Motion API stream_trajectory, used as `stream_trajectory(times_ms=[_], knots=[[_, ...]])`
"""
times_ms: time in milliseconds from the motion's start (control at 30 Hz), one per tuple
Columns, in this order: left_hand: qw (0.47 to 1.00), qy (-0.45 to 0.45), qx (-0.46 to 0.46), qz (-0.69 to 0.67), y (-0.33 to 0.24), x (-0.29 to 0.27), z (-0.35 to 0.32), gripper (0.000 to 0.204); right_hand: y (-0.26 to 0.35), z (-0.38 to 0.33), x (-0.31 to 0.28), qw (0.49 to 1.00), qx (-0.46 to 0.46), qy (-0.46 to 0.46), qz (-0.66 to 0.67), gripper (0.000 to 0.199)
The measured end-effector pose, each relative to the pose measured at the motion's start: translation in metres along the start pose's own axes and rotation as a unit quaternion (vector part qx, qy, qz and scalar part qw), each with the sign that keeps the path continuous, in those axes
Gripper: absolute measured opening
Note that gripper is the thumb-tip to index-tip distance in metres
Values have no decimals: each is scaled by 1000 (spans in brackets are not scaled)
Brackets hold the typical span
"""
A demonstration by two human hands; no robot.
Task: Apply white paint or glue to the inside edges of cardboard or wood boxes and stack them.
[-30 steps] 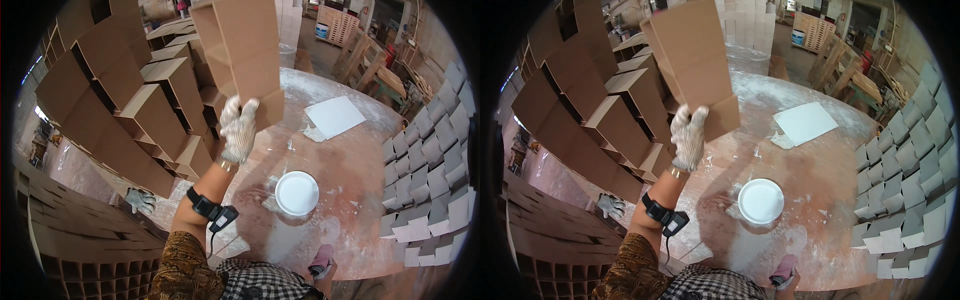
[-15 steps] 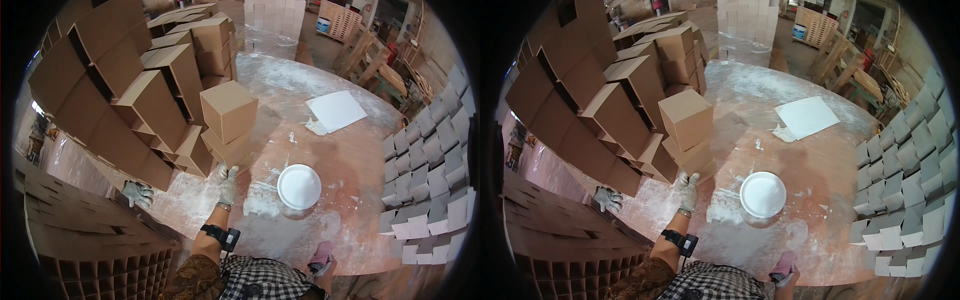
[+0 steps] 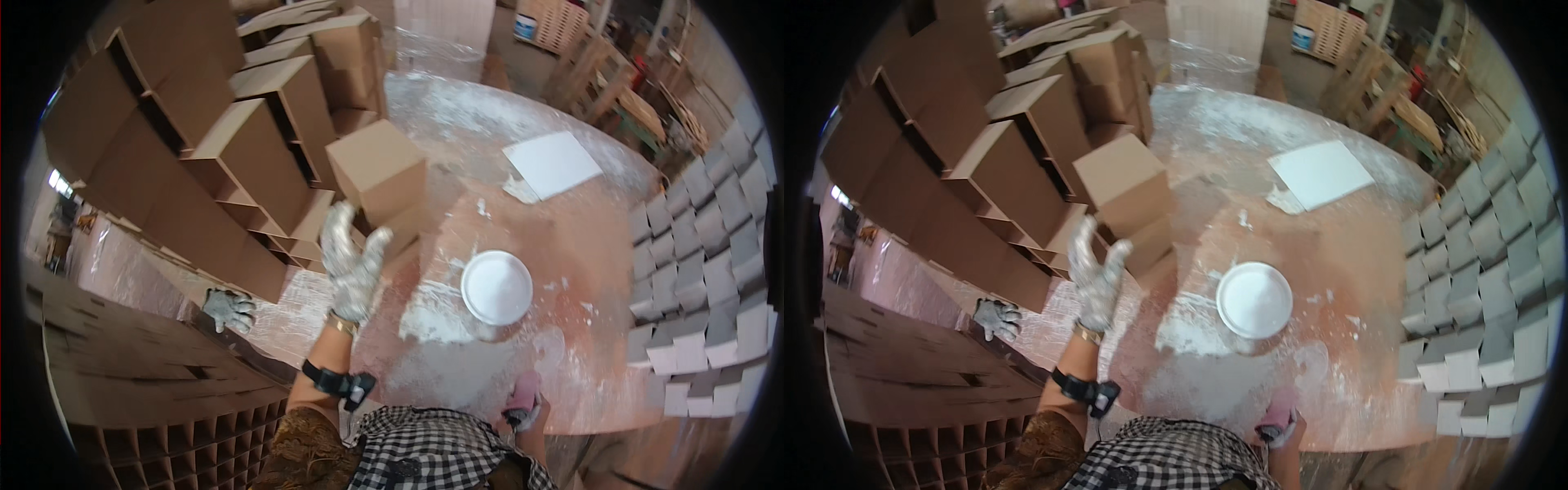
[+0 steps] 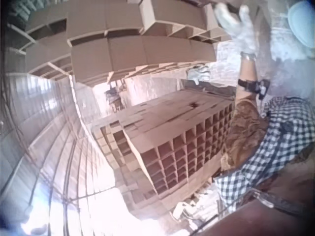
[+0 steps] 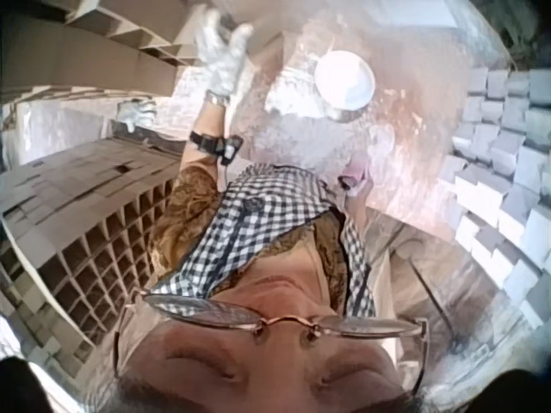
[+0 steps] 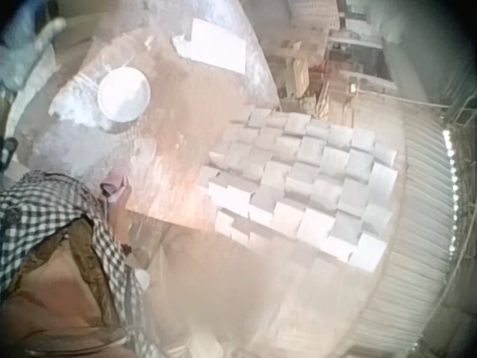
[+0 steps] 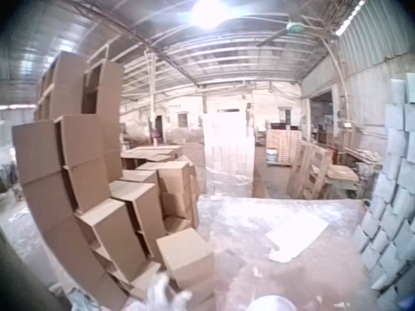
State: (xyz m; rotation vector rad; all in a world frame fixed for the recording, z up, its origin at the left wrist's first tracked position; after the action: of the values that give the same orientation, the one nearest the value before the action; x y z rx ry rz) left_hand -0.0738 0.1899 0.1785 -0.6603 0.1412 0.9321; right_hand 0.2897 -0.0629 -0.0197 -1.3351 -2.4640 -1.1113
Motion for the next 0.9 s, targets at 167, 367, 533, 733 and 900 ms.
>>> stream_trajectory(times_ms=[167, 367, 533, 733, 900], knots=[[978, 96, -145, -116, 15, 31, 41, 47, -9, 26, -2, 994, 68, 17, 87, 43], [898, 121, -234, -354, 3, 47, 38, 28, 16, 11, 46, 990, 111, 50, 66, 37], [919, 190, -154, -310, -34, 1, -30, 20, 64, 35, 64, 992, 31, 37, -118, 34], [644, 171, -509, -545, -102, -35, -148, 44, 121, 38, 134, 723, -268, 58, -634, 32], [531, 84, -632, -558, -115, -33, -212, 36, 119, 62, 181, 487, -385, 68, -781, 24]])
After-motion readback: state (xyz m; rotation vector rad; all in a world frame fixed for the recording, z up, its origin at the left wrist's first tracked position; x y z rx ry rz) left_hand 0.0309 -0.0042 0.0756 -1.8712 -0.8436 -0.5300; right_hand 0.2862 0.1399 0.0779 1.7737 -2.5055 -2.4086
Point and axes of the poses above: each hand's wrist, its own z-axis towards the middle knuckle, its own x-axis out of the palm, y = z × x, the point moved 3 cm from there along z, towards the middle knuckle, and after that the axes turned 9 degrees about x, right-handed, at the moved point
